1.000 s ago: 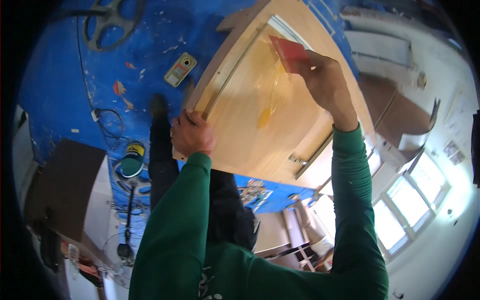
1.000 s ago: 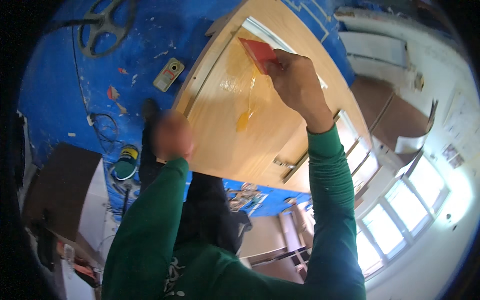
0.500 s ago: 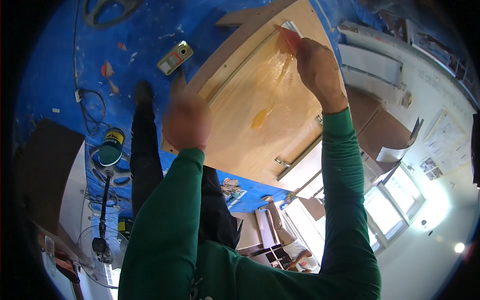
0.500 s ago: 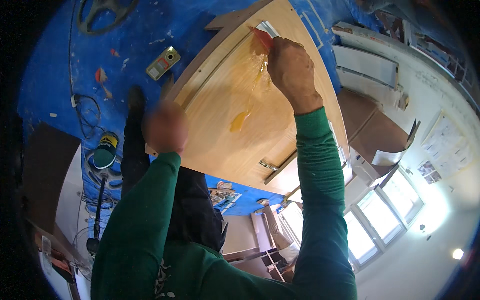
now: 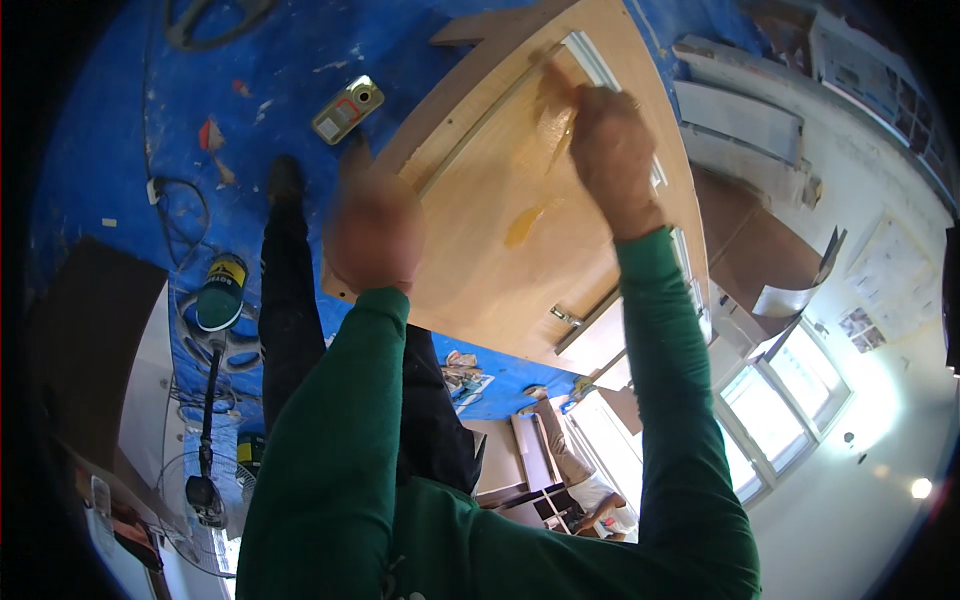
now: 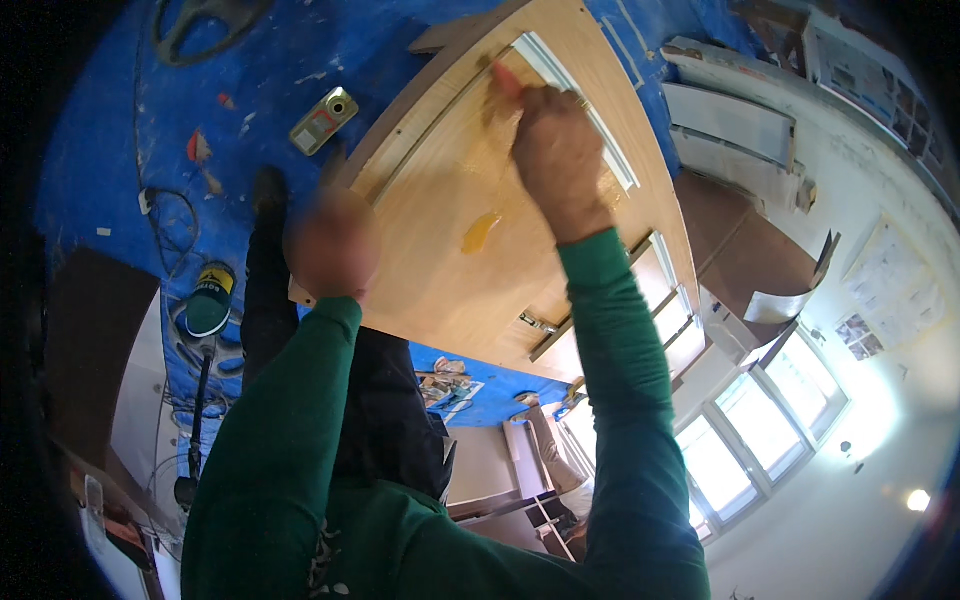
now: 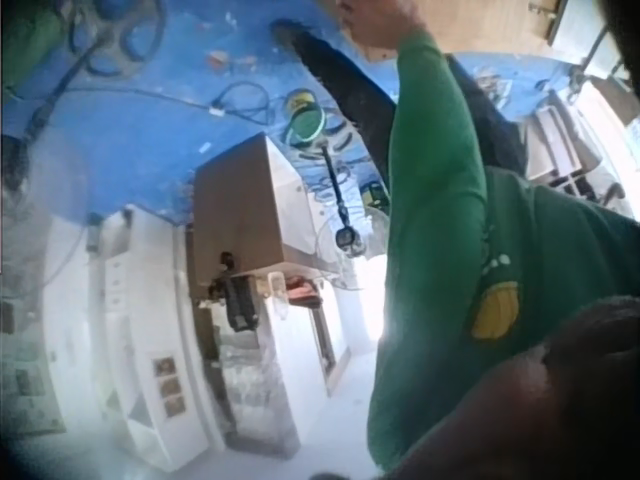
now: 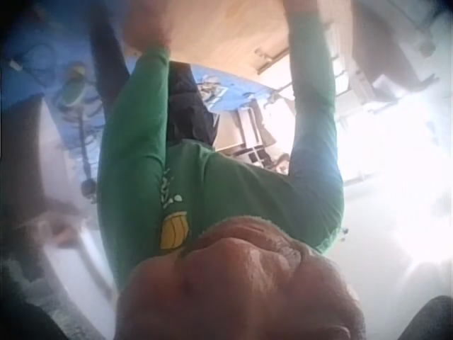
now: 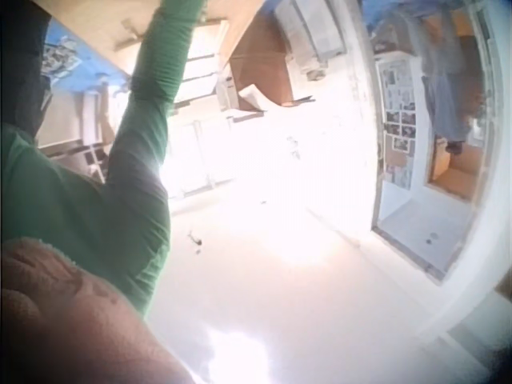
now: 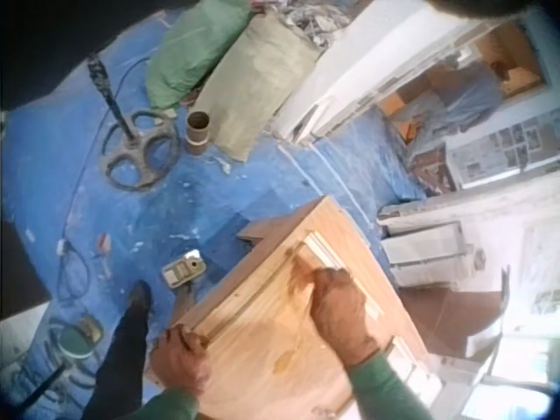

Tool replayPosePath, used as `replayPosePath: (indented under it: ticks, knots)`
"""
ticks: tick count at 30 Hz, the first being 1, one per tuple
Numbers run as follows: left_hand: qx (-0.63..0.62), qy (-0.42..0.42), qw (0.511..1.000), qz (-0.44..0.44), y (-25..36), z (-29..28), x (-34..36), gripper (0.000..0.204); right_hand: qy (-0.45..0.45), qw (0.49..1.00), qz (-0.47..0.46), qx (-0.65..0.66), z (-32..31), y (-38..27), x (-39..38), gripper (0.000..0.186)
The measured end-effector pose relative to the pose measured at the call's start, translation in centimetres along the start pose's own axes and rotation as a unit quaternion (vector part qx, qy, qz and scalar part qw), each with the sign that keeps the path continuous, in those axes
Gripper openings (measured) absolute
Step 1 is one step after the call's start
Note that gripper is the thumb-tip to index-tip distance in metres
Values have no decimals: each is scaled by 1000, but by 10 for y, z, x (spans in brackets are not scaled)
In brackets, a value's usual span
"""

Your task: The person wipes wooden cabinet doors with a cloth and then applies glue from a tin using a small red scraper to spread it over the surface.

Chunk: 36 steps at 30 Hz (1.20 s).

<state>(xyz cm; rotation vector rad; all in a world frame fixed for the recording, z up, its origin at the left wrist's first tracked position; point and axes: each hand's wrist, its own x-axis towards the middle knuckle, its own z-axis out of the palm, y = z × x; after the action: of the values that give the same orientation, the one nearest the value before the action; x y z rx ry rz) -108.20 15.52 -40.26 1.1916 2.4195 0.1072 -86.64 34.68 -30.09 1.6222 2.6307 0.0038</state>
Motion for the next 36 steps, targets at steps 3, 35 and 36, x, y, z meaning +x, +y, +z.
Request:
replayPosePath:
  ticks: [3, 35, 36]
  knots:
    - [-12, 21, 1000, -17, 5, -7, 1, 44, -45, 997, -1, 68, -18, -33, -35, 13]
    - [-20, 21, 999, -17, 2, 0, 1, 41, -37, 998, 46, 31, -5, 16, 36, 15]
    - [-22, 23, 999, -17, 3, -2, 1, 41, -39, 998, 46, 29, -4, 17, 36, 15]
